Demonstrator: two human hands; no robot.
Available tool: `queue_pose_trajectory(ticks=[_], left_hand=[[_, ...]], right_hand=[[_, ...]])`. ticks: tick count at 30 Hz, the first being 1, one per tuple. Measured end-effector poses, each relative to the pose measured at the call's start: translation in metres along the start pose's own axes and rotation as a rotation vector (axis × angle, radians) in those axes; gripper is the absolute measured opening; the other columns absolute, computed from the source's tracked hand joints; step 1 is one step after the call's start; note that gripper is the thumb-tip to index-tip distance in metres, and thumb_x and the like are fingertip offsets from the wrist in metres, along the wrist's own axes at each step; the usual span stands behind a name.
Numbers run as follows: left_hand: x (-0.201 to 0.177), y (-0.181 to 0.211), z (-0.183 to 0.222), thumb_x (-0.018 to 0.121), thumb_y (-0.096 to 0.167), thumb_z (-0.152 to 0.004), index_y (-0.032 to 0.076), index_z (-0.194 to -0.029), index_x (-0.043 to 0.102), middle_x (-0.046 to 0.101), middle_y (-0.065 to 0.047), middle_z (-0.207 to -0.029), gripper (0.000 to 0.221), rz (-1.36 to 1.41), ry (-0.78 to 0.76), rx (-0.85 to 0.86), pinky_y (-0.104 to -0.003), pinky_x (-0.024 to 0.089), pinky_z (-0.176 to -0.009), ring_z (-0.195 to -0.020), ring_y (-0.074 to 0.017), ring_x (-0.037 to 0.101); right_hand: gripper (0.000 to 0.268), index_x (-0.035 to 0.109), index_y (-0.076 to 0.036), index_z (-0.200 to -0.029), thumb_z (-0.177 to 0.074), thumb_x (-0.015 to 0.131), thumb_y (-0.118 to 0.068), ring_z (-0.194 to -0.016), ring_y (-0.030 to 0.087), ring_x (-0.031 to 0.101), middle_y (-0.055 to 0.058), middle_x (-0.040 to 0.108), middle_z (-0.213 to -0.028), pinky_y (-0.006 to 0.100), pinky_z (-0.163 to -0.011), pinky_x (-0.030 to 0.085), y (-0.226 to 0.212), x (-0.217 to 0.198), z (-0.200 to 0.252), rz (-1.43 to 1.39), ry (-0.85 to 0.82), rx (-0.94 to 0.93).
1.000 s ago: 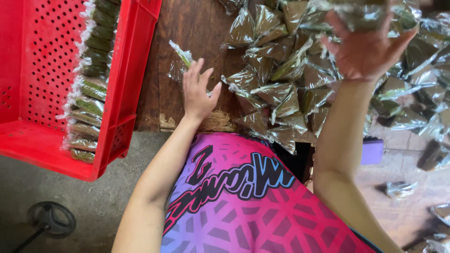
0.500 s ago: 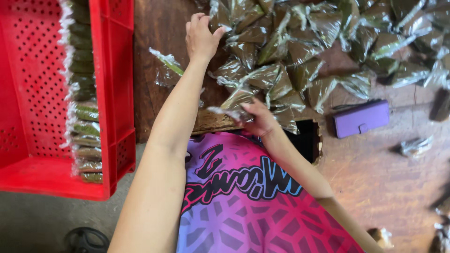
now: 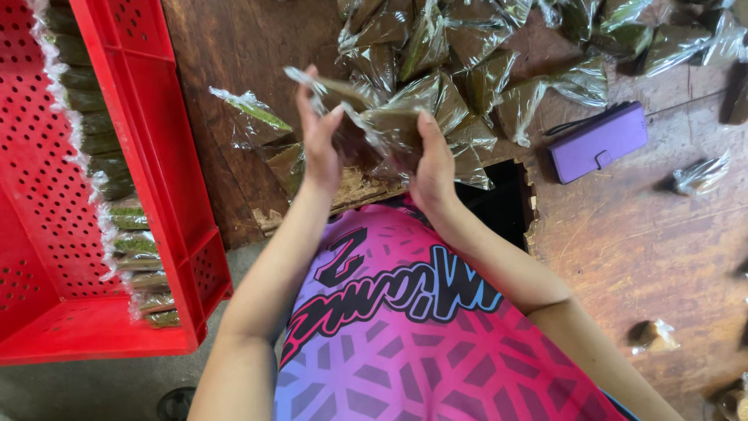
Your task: The person picks up individually wrapped triangular bakery items from a pile on a wooden table and stacks them into a red plastic crate, organizing them into neat rows.
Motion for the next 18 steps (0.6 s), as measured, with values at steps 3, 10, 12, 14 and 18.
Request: queue_pose_trajectory(ticks=[3, 10, 12, 14, 18], left_hand=[[0.023, -0.006, 0.029, 0.073, 0.041, -0.097, 0.019, -0.165, 0.014, 0.054, -0.012, -0.143, 0.092, 0.187, -0.081, -0.044, -0.044, 0.046, -0.119, -0.134, -0.027, 0.056], [0.016, -0.017, 0.024, 0.078, 0.017, -0.094, 0.019, -0.165, 0.015, 0.053, -0.011, -0.138, 0.095, 0.234, 0.002, -0.154, -0.044, 0.044, -0.117, -0.13, -0.0265, 0.054], [0.014, -0.013, 0.028, 0.077, 0.015, -0.092, 0.019, -0.163, 0.019, 0.053, -0.012, -0.135, 0.092, 0.332, -0.001, -0.195, -0.046, 0.048, -0.112, -0.127, -0.0274, 0.057], [0.009, -0.006, 0.027, 0.076, 0.013, -0.09, 0.018, -0.161, 0.023, 0.053, -0.013, -0.132, 0.089, 0.434, -0.01, -0.232, -0.047, 0.053, -0.108, -0.123, -0.0282, 0.06], [-0.005, 0.014, 0.032, 0.075, 0.014, -0.088, 0.014, -0.151, 0.033, 0.056, -0.018, -0.128, 0.075, 0.553, -0.134, -0.349, -0.051, 0.058, -0.095, -0.114, -0.0337, 0.066]], right_hand=[[0.035, 0.062, -0.008, -0.124, -0.108, 0.046, -0.034, -0.112, 0.028, 0.06, 0.015, 0.061, -0.121, 0.041, -0.1, 0.05, -0.01, 0.024, -0.001, 0.63, -0.007, -0.342], [0.025, 0.056, -0.001, -0.123, -0.11, 0.056, -0.022, -0.127, 0.034, 0.049, 0.02, 0.052, -0.131, 0.045, -0.112, 0.039, -0.016, 0.034, 0.006, 1.215, -0.125, -0.823], [0.025, 0.058, -0.002, -0.121, -0.105, 0.062, -0.02, -0.113, 0.028, 0.056, 0.016, 0.057, -0.121, 0.04, -0.101, 0.047, -0.022, 0.0, 0.005, 1.171, -0.105, -0.683], [0.024, 0.061, -0.003, -0.117, -0.102, 0.071, -0.018, -0.093, 0.019, 0.064, 0.01, 0.064, -0.105, 0.032, -0.085, 0.054, -0.036, -0.049, 0.002, 1.158, 0.011, -0.58], [0.025, 0.06, -0.005, -0.117, -0.102, 0.075, -0.018, -0.093, 0.02, 0.065, 0.01, 0.065, -0.103, 0.035, -0.088, 0.053, -0.061, -0.132, 0.028, 1.35, 0.224, -0.599]])
Point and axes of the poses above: each hand's wrist, its own z-axis away from the middle knuckle, its own x-axis out of the palm, y = z × x, the point moved 5 cm from there along -z, towards the middle knuckle
